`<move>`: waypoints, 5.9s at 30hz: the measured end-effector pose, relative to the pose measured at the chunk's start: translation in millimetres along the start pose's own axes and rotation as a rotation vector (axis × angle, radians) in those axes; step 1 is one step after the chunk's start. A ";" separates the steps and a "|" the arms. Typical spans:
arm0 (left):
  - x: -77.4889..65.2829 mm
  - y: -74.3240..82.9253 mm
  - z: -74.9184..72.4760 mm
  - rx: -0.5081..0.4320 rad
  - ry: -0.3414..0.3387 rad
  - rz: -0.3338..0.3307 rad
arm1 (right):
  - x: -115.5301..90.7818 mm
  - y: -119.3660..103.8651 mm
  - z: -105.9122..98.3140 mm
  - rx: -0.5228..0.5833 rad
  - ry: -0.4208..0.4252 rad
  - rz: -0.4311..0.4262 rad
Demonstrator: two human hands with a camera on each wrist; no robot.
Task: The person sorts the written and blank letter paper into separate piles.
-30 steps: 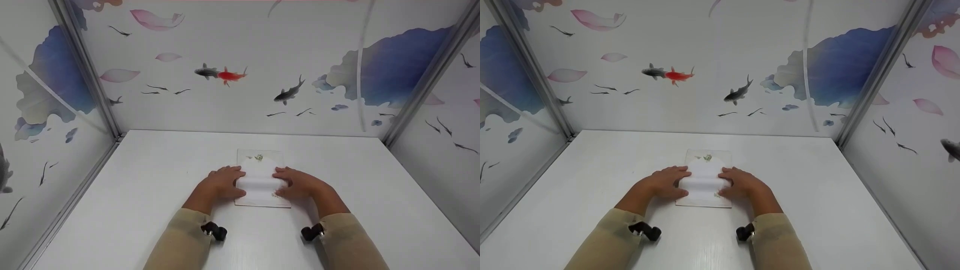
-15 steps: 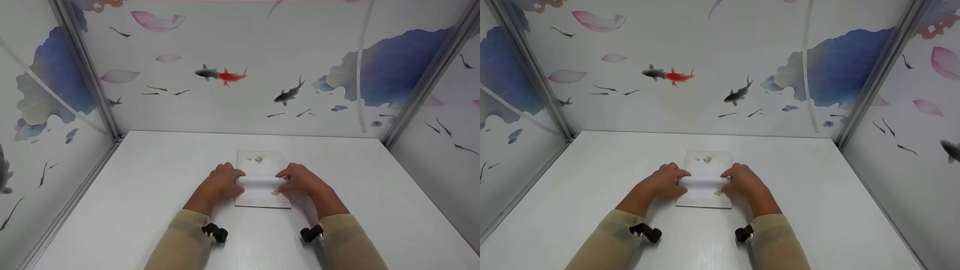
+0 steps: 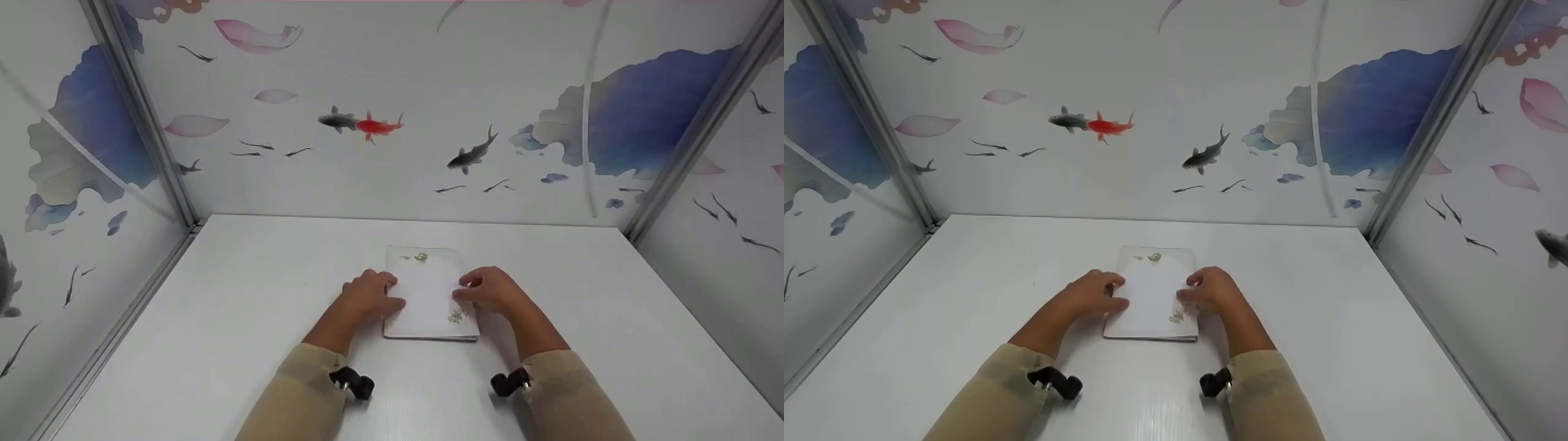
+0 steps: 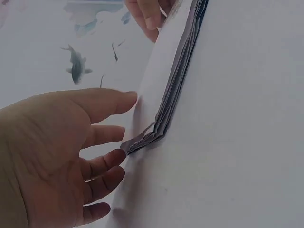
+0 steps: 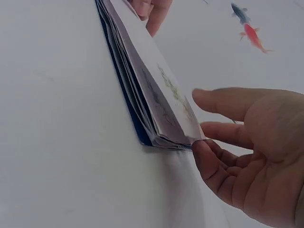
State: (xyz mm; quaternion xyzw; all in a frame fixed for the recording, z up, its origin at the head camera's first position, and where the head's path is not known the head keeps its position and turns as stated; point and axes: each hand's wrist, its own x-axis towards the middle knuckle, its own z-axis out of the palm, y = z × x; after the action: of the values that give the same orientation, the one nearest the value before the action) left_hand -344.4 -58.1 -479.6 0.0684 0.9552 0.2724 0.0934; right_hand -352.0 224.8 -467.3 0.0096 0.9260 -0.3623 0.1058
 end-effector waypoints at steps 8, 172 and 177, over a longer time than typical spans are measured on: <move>5.2 4.5 2.7 -0.262 0.105 -0.100 | 0.3 -2.1 6.1 0.199 0.082 0.084; -7.6 -14.9 0.1 -0.399 -0.116 0.060 | -20.7 22.6 7.5 0.102 -0.123 -0.179; -12.0 -12.5 1.8 -0.136 -0.191 0.131 | -23.1 20.0 8.6 -0.061 -0.193 -0.203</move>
State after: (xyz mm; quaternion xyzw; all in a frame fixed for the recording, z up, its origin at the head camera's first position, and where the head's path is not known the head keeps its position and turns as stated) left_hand -333.3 -69.9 -486.0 0.1499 0.9147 0.3345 0.1703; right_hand -325.9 235.2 -482.2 -0.1220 0.9183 -0.3421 0.1574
